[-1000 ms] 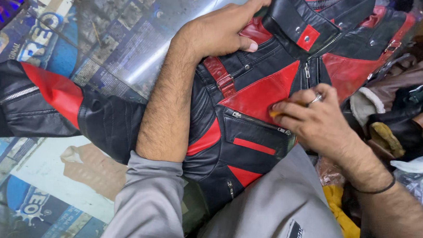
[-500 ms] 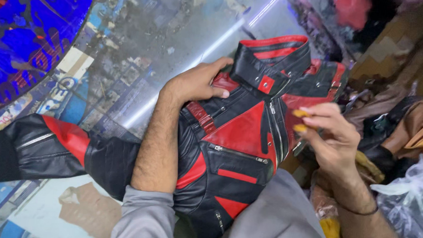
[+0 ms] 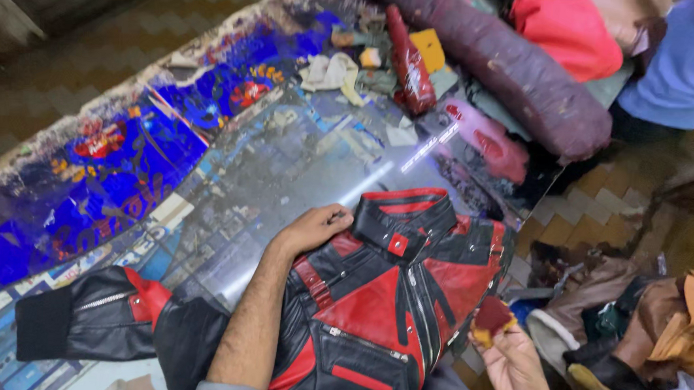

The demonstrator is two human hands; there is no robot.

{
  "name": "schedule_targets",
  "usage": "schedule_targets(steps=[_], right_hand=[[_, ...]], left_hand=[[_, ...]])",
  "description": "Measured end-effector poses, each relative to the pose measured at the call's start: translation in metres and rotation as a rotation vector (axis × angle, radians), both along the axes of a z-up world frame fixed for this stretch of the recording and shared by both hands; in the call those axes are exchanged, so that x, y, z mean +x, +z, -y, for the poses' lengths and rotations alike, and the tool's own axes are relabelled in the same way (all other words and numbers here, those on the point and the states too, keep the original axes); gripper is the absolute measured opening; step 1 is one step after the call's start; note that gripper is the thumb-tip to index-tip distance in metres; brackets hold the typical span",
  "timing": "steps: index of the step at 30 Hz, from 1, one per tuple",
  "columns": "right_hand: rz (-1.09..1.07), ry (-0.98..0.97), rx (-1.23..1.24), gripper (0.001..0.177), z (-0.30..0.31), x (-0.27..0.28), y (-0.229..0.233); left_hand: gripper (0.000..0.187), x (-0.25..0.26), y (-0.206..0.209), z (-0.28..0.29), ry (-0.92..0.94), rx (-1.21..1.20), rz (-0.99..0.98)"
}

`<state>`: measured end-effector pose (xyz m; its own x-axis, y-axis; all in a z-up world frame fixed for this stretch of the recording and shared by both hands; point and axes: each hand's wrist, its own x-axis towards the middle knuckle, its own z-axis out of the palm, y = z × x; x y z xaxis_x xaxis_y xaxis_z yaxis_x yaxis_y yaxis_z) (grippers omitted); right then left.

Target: The person uses a sponge to wipe the surface of a red and black leather jacket laid on a table. They repeatedly rub different sections including the collar, chest, and sleeves, occasionally repositioning the jacket to access other areas.

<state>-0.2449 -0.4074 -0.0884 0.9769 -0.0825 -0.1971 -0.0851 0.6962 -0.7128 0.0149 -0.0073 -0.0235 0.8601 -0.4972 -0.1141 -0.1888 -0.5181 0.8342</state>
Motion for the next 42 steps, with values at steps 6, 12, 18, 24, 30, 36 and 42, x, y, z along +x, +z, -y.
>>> schedule_targets(steps=[6,12,18,24,30,36,42], right_hand=[[0.194,-0.057,-0.106,0.042,-0.008,0.088,0.010],[0.564,-0.356,-0.809,0.046,0.006,0.177,0.012],[0.486,-0.297,-0.898,0.051,0.022,0.222,-0.020],[0.618,-0.307,-0.886,0.045,0.015,0.220,-0.035],[0.654,-0.219,-0.924,0.046,0.023,0.222,-0.029],[0.625,-0.159,-0.878,0.051,0.025,0.225,-0.031],[0.617,-0.136,-0.904,0.055,0.039,0.223,-0.048]], left_hand=[[0.046,-0.004,0.007,-0.006,-0.035,-0.073,-0.107],[0.050,-0.103,0.054,-0.035,0.396,0.413,0.196],[0.043,-0.222,0.016,-0.078,0.758,0.878,0.460],[0.034,-0.261,-0.048,-0.113,0.998,0.839,0.863],[0.033,-0.275,-0.042,-0.091,1.096,0.845,0.691],[0.044,-0.242,0.026,-0.002,1.220,0.897,0.637],[0.110,-0.239,0.071,0.123,0.480,-1.720,0.423]])
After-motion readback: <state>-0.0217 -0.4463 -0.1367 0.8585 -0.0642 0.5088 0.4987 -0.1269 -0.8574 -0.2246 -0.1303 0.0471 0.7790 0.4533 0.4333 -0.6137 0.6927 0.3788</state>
